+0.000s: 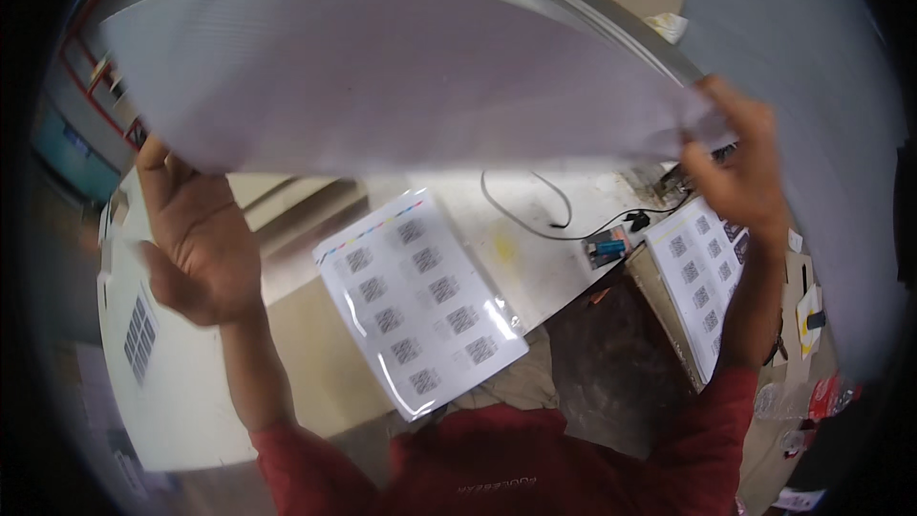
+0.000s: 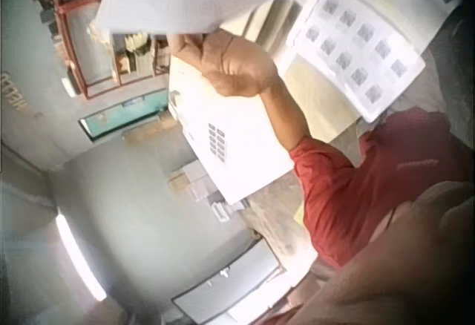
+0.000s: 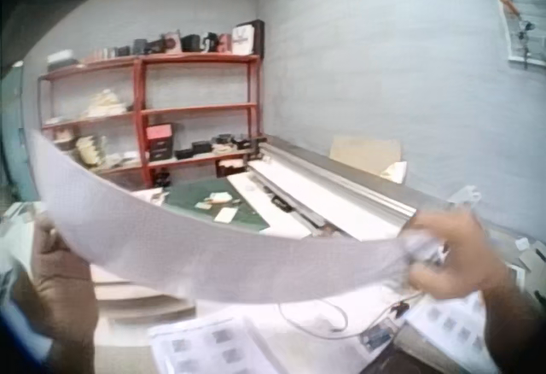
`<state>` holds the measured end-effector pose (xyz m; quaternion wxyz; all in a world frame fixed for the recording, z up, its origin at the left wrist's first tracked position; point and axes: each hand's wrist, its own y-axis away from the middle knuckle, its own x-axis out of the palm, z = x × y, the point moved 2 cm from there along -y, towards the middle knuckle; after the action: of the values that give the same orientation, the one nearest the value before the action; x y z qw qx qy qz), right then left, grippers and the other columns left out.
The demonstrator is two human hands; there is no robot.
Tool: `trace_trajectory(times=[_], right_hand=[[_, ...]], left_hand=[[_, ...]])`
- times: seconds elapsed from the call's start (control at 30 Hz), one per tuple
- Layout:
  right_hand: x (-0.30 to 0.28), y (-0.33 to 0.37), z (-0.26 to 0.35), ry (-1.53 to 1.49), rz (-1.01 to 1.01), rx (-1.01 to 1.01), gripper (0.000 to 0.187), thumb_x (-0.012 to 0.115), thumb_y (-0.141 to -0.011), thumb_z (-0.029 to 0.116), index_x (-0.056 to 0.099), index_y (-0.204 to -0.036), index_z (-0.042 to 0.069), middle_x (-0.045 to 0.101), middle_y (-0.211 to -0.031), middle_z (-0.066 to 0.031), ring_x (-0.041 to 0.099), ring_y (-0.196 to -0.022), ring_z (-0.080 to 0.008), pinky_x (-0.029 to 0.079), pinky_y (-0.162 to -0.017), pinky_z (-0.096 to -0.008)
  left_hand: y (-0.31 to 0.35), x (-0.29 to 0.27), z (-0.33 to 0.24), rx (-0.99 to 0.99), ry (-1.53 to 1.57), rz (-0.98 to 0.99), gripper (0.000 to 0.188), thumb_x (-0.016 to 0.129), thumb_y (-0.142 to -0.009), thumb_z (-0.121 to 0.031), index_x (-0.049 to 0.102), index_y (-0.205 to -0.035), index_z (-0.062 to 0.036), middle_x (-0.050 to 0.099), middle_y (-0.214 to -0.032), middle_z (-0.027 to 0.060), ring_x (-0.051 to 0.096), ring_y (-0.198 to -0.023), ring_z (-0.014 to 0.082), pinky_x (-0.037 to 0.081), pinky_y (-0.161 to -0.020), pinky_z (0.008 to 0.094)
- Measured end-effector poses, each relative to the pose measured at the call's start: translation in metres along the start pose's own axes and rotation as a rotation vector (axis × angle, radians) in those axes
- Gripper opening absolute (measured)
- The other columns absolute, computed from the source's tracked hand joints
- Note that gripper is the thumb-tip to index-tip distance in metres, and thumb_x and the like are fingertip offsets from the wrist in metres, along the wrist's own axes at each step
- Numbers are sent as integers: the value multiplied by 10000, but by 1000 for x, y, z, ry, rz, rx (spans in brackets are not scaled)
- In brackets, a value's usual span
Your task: The person repeatedly places printed label sheets onto a flat surface, aligns them, and smooths them down by hand. They then lift the sheets and repeat the process with new sheets, stacking the finished sheets on the table.
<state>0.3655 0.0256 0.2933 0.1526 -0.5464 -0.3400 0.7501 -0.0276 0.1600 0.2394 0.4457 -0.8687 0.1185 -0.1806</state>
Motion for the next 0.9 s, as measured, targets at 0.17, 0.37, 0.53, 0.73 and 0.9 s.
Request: trace_trajectory(times=[0.17,0.37,0.53,0.73,0.9], right_hand=[[19,-68,30,-214,299,-48,311,573,-658,54,576,-965,2,581,-805,-114,570,-746,-237,482,-734,-364],[239,-21,61,-294,530,-129,417,610,-666,21,635,-1076,-49,616,-952,-217,617,-870,-359,500,-811,-433],[341,31,105,-209,640,-174,468,641,-683,-5,674,-1148,-35,576,-1035,-151,553,-1022,-292,419,-873,-391],[361,18,109,-302,517,-157,464,628,-684,-22,677,-1144,-50,567,-1052,-157,545,-1026,-297,426,-913,-410],[380,19,112,-308,508,-165,457,626,-689,-20,677,-1142,-49,571,-1070,-176,541,-1054,-315,429,-975,-434]], left_hand=[[39,-35,-70,-367,-506,-5,777,670,-715,-63,365,-1413,92,506,-1316,185,526,-1215,232,417,-1043,344],[172,-135,-48,-974,-489,-234,664,534,-701,105,417,-1354,85,562,-1272,196,635,-1083,217,532,-893,300],[263,-180,-34,-1156,-550,-385,635,530,-709,124,482,-1342,105,609,-1236,209,671,-1009,228,544,-855,301],[263,-193,-28,-1105,-535,-479,662,517,-727,116,441,-1384,129,603,-1271,223,698,-958,227,567,-789,286],[267,-210,-22,-1145,-550,-473,673,532,-721,99,448,-1389,123,605,-1271,232,690,-972,223,563,-790,293]])
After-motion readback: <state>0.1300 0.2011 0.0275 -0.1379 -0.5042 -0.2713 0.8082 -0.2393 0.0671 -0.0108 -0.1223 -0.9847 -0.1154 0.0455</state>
